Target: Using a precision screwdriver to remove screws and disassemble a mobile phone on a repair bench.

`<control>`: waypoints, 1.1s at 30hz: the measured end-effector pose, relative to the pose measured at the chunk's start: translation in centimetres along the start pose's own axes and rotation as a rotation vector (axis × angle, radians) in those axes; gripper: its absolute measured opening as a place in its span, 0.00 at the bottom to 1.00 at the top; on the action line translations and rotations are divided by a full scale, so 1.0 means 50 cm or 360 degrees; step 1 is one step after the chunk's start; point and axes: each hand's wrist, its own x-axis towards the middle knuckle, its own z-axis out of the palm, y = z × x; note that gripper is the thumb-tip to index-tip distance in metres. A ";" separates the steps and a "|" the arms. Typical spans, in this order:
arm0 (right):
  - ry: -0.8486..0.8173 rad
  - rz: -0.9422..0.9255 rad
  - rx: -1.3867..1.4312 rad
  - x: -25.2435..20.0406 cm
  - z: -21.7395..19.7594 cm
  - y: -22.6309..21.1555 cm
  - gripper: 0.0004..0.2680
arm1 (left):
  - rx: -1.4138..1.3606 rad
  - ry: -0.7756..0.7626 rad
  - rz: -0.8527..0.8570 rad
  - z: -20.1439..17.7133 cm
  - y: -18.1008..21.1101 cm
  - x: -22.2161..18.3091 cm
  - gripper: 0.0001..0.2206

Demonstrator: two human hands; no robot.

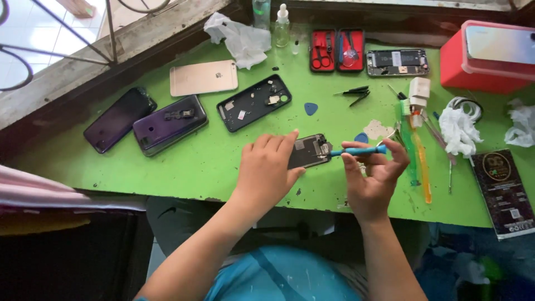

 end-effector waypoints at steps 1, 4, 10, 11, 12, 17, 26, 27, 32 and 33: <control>0.0009 0.0000 -0.0006 0.001 -0.001 0.000 0.24 | -0.0002 -0.0001 0.0011 0.000 -0.004 0.006 0.31; 0.0002 -0.0006 -0.0046 0.000 -0.004 0.003 0.22 | -0.0034 -0.0159 0.0043 -0.007 -0.011 0.027 0.27; 0.0166 -0.0009 0.0078 -0.006 -0.011 0.002 0.23 | -0.0356 -0.0547 -0.0149 -0.044 -0.014 0.082 0.37; 0.0185 0.0028 0.0113 -0.007 -0.013 0.000 0.23 | -0.0478 -0.0681 -0.0207 -0.048 -0.011 0.087 0.31; 0.0204 0.0065 0.0147 -0.008 -0.015 -0.002 0.22 | -0.0599 -0.0815 -0.0263 -0.052 -0.008 0.092 0.26; 0.0431 0.0096 0.0273 -0.021 -0.025 0.011 0.23 | -0.1440 -0.0784 -0.0607 -0.037 -0.014 0.073 0.19; 0.0464 -0.0037 0.0274 -0.028 0.019 -0.038 0.26 | -0.3301 -0.0239 -0.0715 0.049 -0.042 0.038 0.17; 0.0402 -0.0153 0.0170 -0.027 0.025 -0.048 0.27 | -0.3495 -0.0144 -0.0553 0.072 -0.048 0.033 0.22; 0.0219 -0.0411 0.0252 -0.045 0.045 -0.016 0.29 | -0.3570 0.0005 -0.0510 0.072 -0.051 0.022 0.33; 0.0193 -0.0478 0.0258 -0.047 0.050 -0.012 0.29 | -0.3623 0.0017 -0.0487 0.077 -0.050 0.024 0.35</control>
